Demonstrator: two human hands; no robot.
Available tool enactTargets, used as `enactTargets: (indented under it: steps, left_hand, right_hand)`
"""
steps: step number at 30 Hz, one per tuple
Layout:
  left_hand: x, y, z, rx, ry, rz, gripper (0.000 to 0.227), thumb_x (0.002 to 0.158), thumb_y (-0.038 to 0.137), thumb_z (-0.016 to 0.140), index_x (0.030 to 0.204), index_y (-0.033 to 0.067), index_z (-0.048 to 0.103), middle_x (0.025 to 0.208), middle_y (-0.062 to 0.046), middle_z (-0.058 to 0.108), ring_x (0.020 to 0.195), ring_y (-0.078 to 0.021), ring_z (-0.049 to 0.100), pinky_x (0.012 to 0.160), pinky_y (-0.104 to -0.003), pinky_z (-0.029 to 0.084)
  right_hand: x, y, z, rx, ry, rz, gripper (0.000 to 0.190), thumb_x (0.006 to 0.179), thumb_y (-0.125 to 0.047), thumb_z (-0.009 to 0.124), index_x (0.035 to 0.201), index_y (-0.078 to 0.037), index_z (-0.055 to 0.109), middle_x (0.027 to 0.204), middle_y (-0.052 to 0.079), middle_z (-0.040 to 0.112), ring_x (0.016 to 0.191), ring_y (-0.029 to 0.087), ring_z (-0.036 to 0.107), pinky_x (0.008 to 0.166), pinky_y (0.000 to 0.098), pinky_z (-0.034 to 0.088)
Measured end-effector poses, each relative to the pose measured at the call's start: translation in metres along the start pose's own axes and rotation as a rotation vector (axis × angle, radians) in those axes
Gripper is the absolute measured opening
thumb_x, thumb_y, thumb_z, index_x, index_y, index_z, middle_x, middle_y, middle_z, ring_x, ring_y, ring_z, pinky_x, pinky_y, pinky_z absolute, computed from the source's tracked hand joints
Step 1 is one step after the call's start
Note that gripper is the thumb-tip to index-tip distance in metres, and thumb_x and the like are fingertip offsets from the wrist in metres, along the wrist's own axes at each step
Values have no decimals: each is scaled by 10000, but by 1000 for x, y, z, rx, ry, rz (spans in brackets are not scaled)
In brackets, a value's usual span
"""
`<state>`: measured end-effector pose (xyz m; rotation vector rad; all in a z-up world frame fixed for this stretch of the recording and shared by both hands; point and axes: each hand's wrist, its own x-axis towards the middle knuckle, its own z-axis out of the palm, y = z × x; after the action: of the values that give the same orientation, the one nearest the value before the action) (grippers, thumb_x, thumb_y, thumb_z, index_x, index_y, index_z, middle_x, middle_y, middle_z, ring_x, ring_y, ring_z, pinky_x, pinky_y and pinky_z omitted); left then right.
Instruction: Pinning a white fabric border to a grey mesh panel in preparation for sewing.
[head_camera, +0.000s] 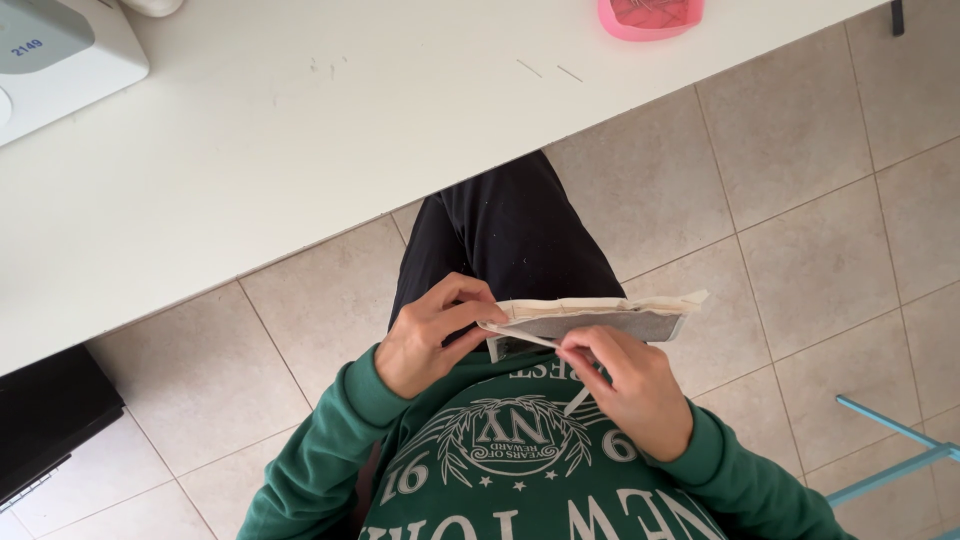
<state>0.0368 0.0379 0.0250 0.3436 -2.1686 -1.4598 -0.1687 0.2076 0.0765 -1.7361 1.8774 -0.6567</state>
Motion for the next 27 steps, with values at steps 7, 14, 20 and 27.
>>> enactTargets:
  steps: [7,14,20,27]
  left_hand:
    - [3,6,1,-42,33,-36,180,921,82,751,1088,36,703,1105,-134,587,908,-234,661,832,-327,629]
    - [-1,4,10,-34,105,-153,108,914,49,737,1003,105,763,1050,-80,683,867,-266,758,776,-368,645]
    - [-1,10,9,-65,95,-164,87,923,61,730,994,103,757,1067,-84,684,883,-261,763,791,-365,641]
    - [-3,10,8,14,56,-100,174,934,-40,672,1072,53,721,1109,-137,630,926,-303,752,748,-407,667]
  right_hand:
    - [12,0,-8,-150,94,-76,114,914,-38,740,1012,-33,682,927,62,718,762,162,691,693,265,599]
    - [13,9,7,-265,192,-105,158,875,-188,800,1004,-141,723,914,32,666,840,245,634,757,363,556]
    - [33,-9,15,-236,194,-159,240,846,-224,828,1025,-143,690,958,10,601,904,229,602,769,364,489]
    - [34,-6,5,-119,181,-126,123,896,-213,781,993,-149,741,926,18,655,872,249,623,766,358,506]
